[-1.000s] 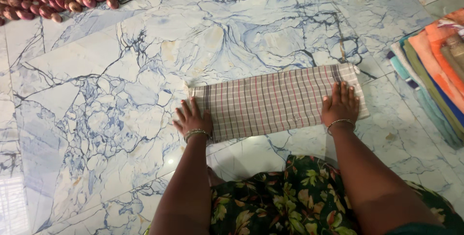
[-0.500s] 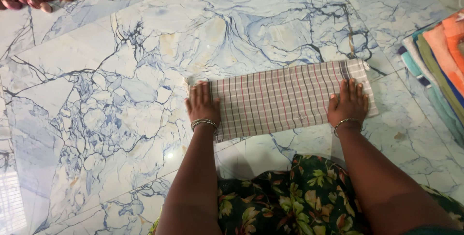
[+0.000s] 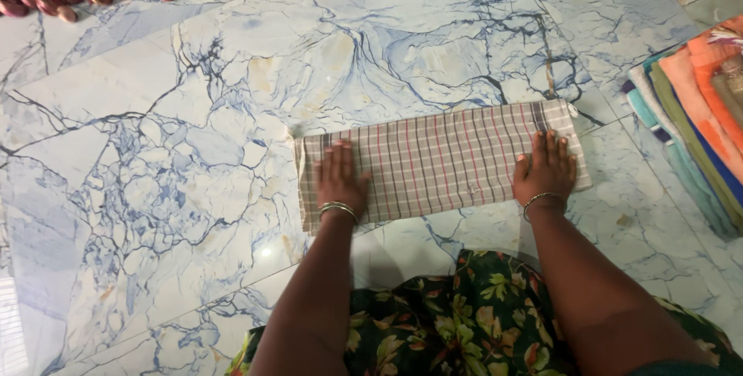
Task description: The person folds two towels on a marble-patterned floor. They first fold a green and white checkered towel, then a beige and red checkered towel, smoothing each one before stacking them.
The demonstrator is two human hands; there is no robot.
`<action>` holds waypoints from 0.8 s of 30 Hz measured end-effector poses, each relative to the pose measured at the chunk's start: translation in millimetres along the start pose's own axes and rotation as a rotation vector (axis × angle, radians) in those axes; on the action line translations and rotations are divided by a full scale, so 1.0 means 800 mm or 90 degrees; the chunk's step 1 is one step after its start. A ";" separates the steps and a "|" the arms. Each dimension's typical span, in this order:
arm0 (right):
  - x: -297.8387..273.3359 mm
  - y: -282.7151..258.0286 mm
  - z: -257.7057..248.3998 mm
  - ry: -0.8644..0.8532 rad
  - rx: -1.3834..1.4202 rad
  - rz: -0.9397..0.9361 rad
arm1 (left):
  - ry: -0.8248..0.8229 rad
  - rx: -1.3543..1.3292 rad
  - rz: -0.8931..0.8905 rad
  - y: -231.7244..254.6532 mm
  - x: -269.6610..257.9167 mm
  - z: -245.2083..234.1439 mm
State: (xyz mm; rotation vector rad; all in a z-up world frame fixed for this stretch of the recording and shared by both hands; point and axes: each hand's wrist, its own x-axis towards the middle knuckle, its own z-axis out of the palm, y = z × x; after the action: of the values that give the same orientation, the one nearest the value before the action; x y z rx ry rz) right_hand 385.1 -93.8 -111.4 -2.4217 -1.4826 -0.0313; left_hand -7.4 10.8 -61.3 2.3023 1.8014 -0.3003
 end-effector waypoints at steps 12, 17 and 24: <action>0.022 -0.123 0.003 -0.067 0.266 -0.048 | 0.142 -0.072 -0.069 -0.020 -0.016 0.011; -0.053 -0.304 0.022 -0.101 0.267 -0.626 | 0.118 -0.060 -0.065 -0.020 -0.017 -0.003; -0.021 -0.297 -0.007 -0.183 0.153 -0.381 | 0.135 -0.077 -0.049 -0.020 -0.019 -0.003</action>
State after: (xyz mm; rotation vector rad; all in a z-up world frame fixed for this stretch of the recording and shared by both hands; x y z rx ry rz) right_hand 170.3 -9.9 -51.7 -1.7787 -2.1484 0.3572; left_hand -26.1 1.3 -55.4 2.2568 1.9506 0.0437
